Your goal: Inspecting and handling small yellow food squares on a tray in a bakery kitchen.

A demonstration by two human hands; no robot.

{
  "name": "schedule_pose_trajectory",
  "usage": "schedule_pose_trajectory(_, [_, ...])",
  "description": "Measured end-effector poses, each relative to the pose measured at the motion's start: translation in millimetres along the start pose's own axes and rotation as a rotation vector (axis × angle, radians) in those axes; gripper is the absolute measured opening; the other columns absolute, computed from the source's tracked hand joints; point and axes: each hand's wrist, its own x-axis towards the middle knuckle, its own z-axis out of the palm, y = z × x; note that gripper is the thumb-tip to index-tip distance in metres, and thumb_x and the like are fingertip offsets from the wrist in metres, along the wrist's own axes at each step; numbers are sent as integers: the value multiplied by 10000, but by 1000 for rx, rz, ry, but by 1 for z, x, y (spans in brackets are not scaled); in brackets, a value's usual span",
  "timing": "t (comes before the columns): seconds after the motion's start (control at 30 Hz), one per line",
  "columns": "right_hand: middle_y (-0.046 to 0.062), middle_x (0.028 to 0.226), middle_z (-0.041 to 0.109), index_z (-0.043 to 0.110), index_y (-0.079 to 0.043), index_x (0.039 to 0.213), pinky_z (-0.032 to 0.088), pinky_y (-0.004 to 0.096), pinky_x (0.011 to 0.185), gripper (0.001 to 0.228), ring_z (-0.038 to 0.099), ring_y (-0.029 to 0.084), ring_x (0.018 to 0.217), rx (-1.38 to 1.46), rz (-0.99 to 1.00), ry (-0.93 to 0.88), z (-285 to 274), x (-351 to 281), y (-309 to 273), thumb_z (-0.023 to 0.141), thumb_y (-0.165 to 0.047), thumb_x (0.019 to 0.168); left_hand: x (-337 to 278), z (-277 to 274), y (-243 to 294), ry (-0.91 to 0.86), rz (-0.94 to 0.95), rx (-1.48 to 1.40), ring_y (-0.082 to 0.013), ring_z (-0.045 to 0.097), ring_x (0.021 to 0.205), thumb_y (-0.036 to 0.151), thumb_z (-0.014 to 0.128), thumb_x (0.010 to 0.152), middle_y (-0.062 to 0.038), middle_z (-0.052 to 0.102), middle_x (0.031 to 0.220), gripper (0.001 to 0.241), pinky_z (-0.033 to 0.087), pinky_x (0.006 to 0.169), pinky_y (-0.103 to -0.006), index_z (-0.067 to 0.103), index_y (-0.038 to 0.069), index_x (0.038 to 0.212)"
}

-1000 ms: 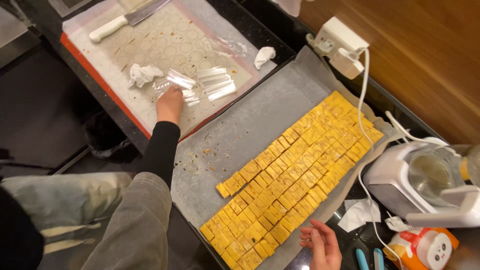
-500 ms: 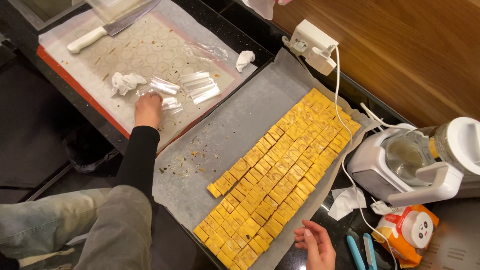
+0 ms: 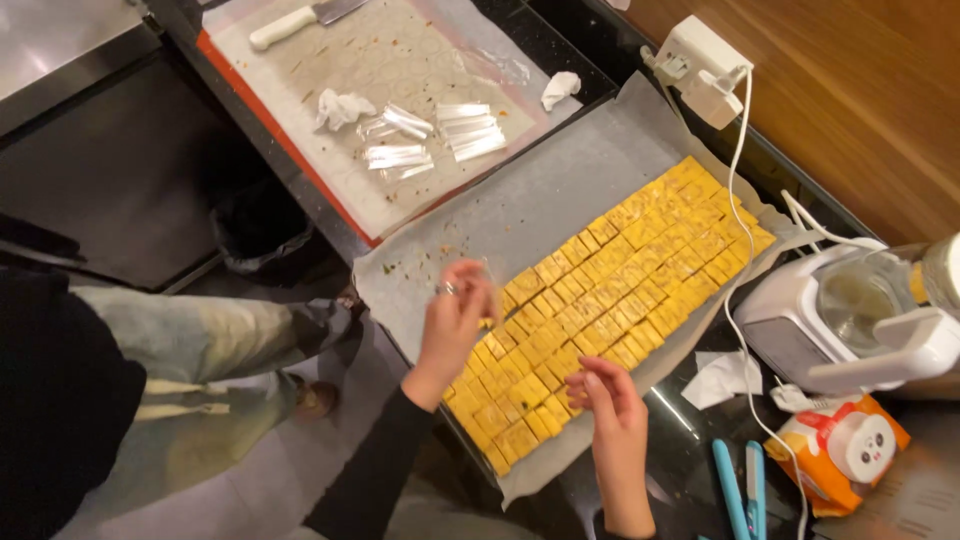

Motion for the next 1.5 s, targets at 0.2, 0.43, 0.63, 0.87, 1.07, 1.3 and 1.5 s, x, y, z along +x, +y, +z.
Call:
schedule_pose_trajectory(0.2, [108, 917, 713, 640, -20, 1129, 513, 272, 711, 274, 643, 161, 787, -35, -105, -193, 2, -14, -27, 552, -184, 927, -67, 28, 17, 70, -100, 115, -179, 713, 860, 197, 591, 933, -84, 714, 910, 218, 555, 786, -303, 624, 55, 1096])
schedule_pose_trajectory(0.43, [132, 939, 668, 662, -40, 1159, 551, 308, 733, 262, 628, 193, 847, -74, -325, -341, 5, -21, -46, 600, -152, 930, -86, 24, 10, 184, 194, 346, -150, 712, 810, 89, 732, 864, -19, 735, 838, 86, 560, 792, -274, 754, 125, 939])
schedule_pose_trajectory(0.63, [128, 1037, 643, 718, -121, 1130, 553, 373, 801, 257, 648, 279, 940, -569, -442, -536, 3, -21, -62, 628, -190, 900, -89, 14, 17, 90, 487, 764, -199, 672, 894, 91, 709, 887, -10, 682, 876, 82, 521, 813, -302, 717, 125, 962])
schedule_pose_trajectory(0.87, [137, 1115, 631, 674, -107, 1237, 554, 358, 784, 403, 643, 252, 953, -537, -258, -652, -1, -22, -7, 664, -145, 835, -107, 7, 5, 50, 707, 956, -177, 679, 892, 126, 707, 898, 8, 694, 908, 33, 527, 849, -312, 687, 110, 917])
schedule_pose_trajectory(1.07, [126, 1087, 638, 647, -127, 1283, 540, 337, 752, 437, 646, 231, 946, -393, -204, -639, 16, -16, 20, 654, -113, 846, -104, -19, -31, 93, 634, 920, -179, 685, 889, 122, 706, 882, 45, 710, 920, 63, 540, 811, -313, 696, 145, 940])
schedule_pose_trajectory(1.3, [142, 1069, 593, 681, -134, 1172, 500, 474, 904, 371, 563, 383, 1096, -909, -576, -452, 72, 69, 56, 705, -301, 843, -104, -84, -39, 270, 555, 978, -166, 679, 835, 143, 687, 907, 49, 700, 863, 71, 533, 760, -289, 696, 187, 962])
schedule_pose_trajectory(1.5, [125, 1163, 541, 671, -88, 1005, 429, 461, 938, 477, 472, 343, 1197, -1451, -935, -396, 124, 126, 108, 727, -441, 688, -114, -100, -31, 404, 473, 905, -208, 678, 798, 126, 636, 955, -2, 693, 866, 29, 545, 733, -311, 656, 141, 971])
